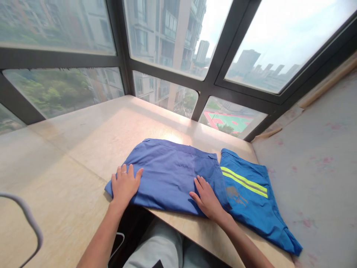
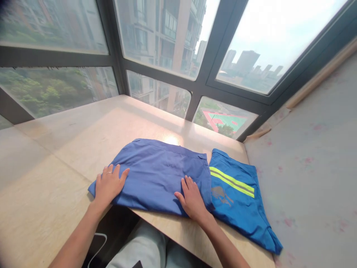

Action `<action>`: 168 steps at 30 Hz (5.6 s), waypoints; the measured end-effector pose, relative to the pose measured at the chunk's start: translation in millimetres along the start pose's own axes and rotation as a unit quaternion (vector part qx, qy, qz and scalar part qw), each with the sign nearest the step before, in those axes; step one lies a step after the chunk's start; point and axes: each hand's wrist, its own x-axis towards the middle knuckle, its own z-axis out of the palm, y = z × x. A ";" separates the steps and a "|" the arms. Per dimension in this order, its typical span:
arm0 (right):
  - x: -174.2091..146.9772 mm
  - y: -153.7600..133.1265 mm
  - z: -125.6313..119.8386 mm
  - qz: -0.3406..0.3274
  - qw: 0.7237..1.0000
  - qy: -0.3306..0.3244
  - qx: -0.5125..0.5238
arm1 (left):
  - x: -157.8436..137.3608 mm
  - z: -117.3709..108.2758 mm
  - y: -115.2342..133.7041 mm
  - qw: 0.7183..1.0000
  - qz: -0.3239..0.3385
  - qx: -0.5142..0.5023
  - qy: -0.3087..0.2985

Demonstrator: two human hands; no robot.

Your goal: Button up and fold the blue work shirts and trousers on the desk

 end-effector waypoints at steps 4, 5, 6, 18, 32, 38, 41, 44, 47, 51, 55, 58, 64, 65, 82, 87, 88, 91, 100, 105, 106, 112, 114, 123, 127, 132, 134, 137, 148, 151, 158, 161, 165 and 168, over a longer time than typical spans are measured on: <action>46.0 -4.8 -12.6 -0.014 0.998 0.057 0.038 | 39.6 -0.1 36.7 1.000 0.018 -0.021 0.007; 63.3 -8.2 -15.5 -0.019 0.997 0.070 0.038 | 52.5 0.9 50.9 0.998 0.046 -0.033 0.008; 81.9 -12.5 -17.9 -0.021 0.996 0.079 0.035 | 65.8 2.4 66.1 0.996 0.076 -0.046 0.008; 172.5 9.2 0.6 0.053 0.996 0.009 -0.075 | 136.7 55.3 105.7 0.968 0.218 -0.107 -0.064; 156.0 42.3 -4.8 0.122 0.979 0.090 -0.135 | 142.2 45.5 51.1 0.953 0.261 -0.147 -0.051; 148.4 41.3 -3.2 0.107 0.967 0.170 -0.154 | 134.1 41.5 49.3 0.972 0.212 -0.094 0.042; 149.4 43.5 -1.5 0.220 0.955 0.137 -0.145 | 135.1 44.8 49.9 0.982 0.180 -0.046 -0.010; 151.9 46.7 -3.0 0.245 0.955 0.090 -0.141 | 137.7 47.2 49.6 0.983 0.177 -0.016 -0.045; 152.9 49.7 -6.4 0.237 0.961 0.057 -0.132 | 139.8 47.5 49.0 0.983 0.174 -0.006 -0.060; 152.5 52.6 -8.3 0.237 0.962 0.041 -0.128 | 141.8 47.6 48.6 0.982 0.173 -0.005 -0.076; 152.9 55.1 -7.6 0.233 0.964 0.027 -0.128 | 144.4 48.2 48.4 0.981 0.175 -0.006 -0.088; 151.8 55.7 -6.7 0.219 0.966 0.023 -0.134 | 148.4 48.0 48.4 0.980 0.175 -0.007 -0.099; 140.6 50.7 -2.2 0.179 0.970 0.046 -0.158 | 161.0 46.1 45.9 0.973 0.198 -0.011 -0.114; 138.6 50.1 -1.6 0.173 0.971 0.046 -0.159 | 162.4 46.4 45.2 0.973 0.201 -0.013 -0.114; 189.8 54.0 -27.3 -0.007 0.999 0.050 -0.016 | 173.7 21.7 130.7 0.929 0.354 -0.045 -0.102; 174.8 42.1 -43.9 -0.115 0.989 0.053 -0.080 | 171.3 25.5 160.7 0.848 0.493 -0.099 -0.164; 170.4 40.3 -46.0 -0.149 0.984 0.049 -0.082 | 171.2 25.4 161.3 0.842 0.502 -0.104 -0.168; 159.2 37.0 -49.5 -0.236 0.968 0.031 -0.075 | 172.4 23.0 156.4 0.829 0.522 -0.129 -0.156; 181.0 51.7 -52.8 -0.085 0.994 0.005 0.063 | 171.7 10.3 155.4 0.848 0.500 -0.129 -0.124; 214.0 61.8 -48.4 0.005 0.998 -0.042 0.042 | 164.1 14.7 177.4 0.887 0.425 -0.083 -0.160; 218.7 62.8 -47.3 0.005 0.998 -0.045 0.041 | 163.5 16.6 180.4 0.895 0.408 -0.078 -0.164; 220.4 64.9 -44.7 -0.004 0.998 -0.045 0.054 | 161.5 23.6 179.1 0.907 0.379 -0.106 -0.153; 215.4 65.0 -43.6 -0.020 0.997 -0.025 0.073 | 159.7 23.4 175.5 0.899 0.392 -0.117 -0.156; 214.5 67.8 -36.0 -0.173 0.982 -0.025 0.069 | 167.0 20.0 184.2 0.871 0.443 -0.141 -0.159; 213.5 68.0 -36.9 -0.184 0.981 0.005 0.059 | 168.7 18.2 186.7 0.868 0.442 -0.147 -0.174; 220.0 70.7 -24.9 -0.158 0.986 -0.030 0.040 | 168.4 17.0 189.3 0.874 0.428 -0.140 -0.183; 222.6 72.2 -18.6 -0.144 0.988 -0.034 0.045 | 167.4 17.2 192.3 0.880 0.417 -0.137 -0.182; 222.0 72.7 -13.8 -0.124 0.990 -0.029 0.064 | 163.2 17.8 196.1 0.884 0.411 -0.140 -0.172; 222.0 71.7 -53.6 -0.057 0.993 -0.047 0.096 | 151.0 30.9 194.1 0.908 0.359 -0.153 -0.151; 226.1 68.1 -52.4 -0.023 0.996 -0.070 0.039 | 149.0 34.8 197.9 0.915 0.352 -0.144 -0.133; 224.0 60.3 -38.0 0.031 0.996 -0.075 -0.039 | 147.0 45.7 168.6 0.924 0.353 -0.135 -0.059; 217.2 56.2 -31.1 0.070 0.992 -0.046 -0.090 | 150.4 52.7 138.9 0.936 0.332 -0.120 -0.003; 210.1 44.6 -26.3 0.105 0.983 0.007 -0.150 | 153.0 57.6 97.2 0.969 0.241 -0.054 -0.005; 209.6 28.3 -26.6 0.111 0.978 0.047 -0.173 | 152.0 57.2 74.5 0.988 0.153 -0.025 -0.029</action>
